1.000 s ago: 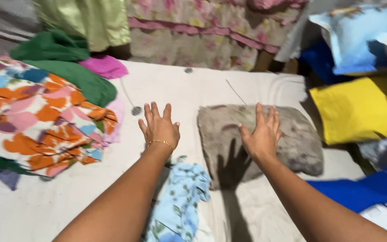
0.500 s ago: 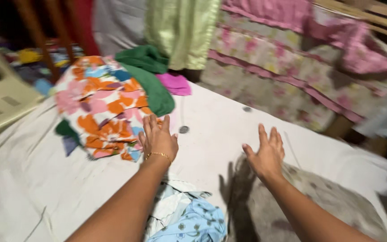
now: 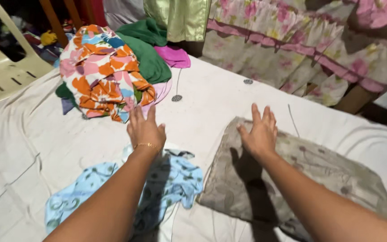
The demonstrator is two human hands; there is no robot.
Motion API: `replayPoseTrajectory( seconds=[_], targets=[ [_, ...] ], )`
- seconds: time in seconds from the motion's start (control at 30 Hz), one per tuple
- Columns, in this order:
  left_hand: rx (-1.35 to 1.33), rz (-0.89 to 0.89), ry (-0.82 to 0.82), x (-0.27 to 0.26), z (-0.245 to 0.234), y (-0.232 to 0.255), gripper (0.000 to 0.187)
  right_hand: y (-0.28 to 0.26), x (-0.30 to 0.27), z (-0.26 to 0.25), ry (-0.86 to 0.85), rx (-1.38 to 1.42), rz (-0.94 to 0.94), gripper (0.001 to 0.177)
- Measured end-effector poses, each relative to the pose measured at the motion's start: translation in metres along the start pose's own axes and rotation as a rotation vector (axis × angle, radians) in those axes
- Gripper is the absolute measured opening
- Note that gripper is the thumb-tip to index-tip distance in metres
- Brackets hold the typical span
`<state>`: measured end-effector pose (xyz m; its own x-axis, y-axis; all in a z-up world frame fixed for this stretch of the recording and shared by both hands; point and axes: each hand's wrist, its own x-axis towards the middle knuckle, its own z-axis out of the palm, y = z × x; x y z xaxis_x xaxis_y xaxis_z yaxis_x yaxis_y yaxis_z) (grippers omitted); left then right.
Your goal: The person inserts a pillow into a light blue floral pillowcase, smoothing the fabric and adjusting the corners to fit the pillow. They then fold the covered pillow and place it on a stack of other bedding items. Finally, the person folds a separate light blue floral sheet or cloth into a compact square.
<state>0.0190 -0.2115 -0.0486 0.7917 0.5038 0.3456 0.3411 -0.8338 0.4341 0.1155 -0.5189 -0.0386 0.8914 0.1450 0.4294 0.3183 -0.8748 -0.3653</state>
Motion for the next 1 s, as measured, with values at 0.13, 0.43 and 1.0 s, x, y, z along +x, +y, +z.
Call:
replayPoseTrajectory(
  seconds=[0.13,0.43,1.0],
  targets=[
    [0.009,-0.029,0.039,-0.019,-0.014,0.002,0.076,-0.001,-0.016,-0.005,-0.027,0.054,0.021,0.089],
    [0.091,-0.208,0.082,-0.072,-0.052,-0.079,0.072,-0.056,-0.06,0.037,-0.162,0.132,-0.081,0.089],
    [-0.001,-0.399,-0.634,-0.137,0.004,-0.14,0.08,-0.104,-0.087,0.075,-0.283,0.083,-0.165,0.081]
  ],
)
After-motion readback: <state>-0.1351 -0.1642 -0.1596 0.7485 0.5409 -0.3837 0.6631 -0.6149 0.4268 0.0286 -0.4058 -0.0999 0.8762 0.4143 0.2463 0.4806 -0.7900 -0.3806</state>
